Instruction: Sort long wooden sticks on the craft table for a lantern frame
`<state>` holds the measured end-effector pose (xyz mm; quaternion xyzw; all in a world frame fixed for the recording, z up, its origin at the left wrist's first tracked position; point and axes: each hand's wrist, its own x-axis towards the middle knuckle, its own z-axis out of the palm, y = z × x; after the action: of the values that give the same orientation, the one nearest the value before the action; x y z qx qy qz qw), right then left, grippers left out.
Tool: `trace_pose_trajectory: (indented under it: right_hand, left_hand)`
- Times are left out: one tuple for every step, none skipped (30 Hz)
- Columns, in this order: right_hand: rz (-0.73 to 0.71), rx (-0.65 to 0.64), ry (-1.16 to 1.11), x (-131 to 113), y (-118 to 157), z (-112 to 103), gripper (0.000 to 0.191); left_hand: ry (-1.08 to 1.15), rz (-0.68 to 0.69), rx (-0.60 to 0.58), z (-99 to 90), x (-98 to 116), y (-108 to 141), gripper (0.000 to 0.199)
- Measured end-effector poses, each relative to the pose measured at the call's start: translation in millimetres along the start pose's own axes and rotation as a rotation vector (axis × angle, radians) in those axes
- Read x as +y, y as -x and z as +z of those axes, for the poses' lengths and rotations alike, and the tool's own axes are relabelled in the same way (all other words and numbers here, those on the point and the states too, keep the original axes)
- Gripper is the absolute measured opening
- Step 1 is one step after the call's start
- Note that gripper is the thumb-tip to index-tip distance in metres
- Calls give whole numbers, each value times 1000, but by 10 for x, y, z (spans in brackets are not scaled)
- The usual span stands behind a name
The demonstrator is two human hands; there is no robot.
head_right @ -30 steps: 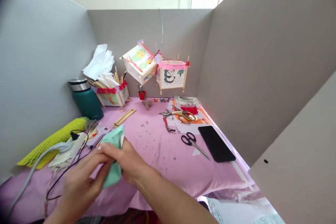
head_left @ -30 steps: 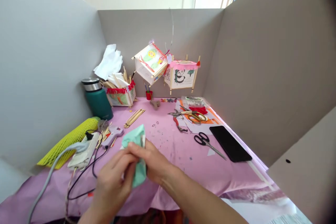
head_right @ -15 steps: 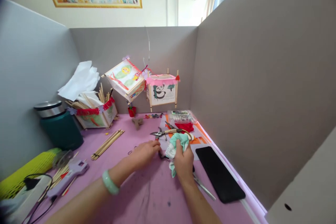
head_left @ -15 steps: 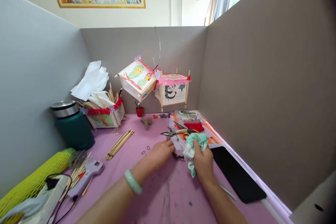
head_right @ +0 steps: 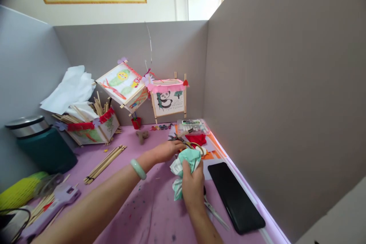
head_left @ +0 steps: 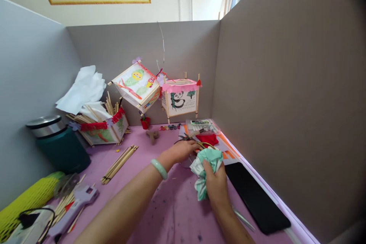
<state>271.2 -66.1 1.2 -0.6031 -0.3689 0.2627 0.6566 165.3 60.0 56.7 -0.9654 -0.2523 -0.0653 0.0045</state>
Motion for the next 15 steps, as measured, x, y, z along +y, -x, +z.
trace_pose_trajectory:
  right_hand:
    - [13,-8,36,15,1,1,46]
    - [14,-24,71,25,7,0,45]
    - [-2,-52,104,29,15,-2,44]
    - [-39,-85,138,24,22,-2,43]
    - [-100,-125,173,8,25,2,42]
    - [-186,-165,212,-21,20,14,39]
    - [-286,-204,261,-61,4,37,37]
    - [-394,-241,339,-111,-25,76,34]
    - [-493,-277,431,-169,-69,135,31]
    - [-571,-317,543,-228,-126,217,30]
    - [-624,-364,678,-285,-195,322,30]
    - [-645,-405,746,-336,-272,450,29]
    - [-655,-434,787,-377,-356,597,29]
    - [-661,-458,823,-407,-444,757,28]
    - [-663,-476,858,-424,-532,925,27]
  left_hand:
    - [28,-42,39,-8,-3,11,51]
    - [49,-93,81,-21,6,65,57]
    - [69,-151,116,-37,32,164,59]
    - [80,-203,130,-50,82,308,58]
    - [91,-257,132,-56,157,490,53]
    - [101,-303,104,-47,260,705,46]
    - [102,-341,70,-18,384,940,40]
    - [96,-358,63,34,524,1186,37]
    - [92,-349,82,110,667,1428,37]
    - [62,-364,150,207,803,1657,38]
    - [8,-347,230,319,919,1863,42]
    - [-53,-268,292,438,1009,2037,45]
    - [-111,-183,357,556,1068,2175,44]
    - [-169,-141,432,667,1098,2278,40]
    - [-220,-93,474,767,1103,2346,36]
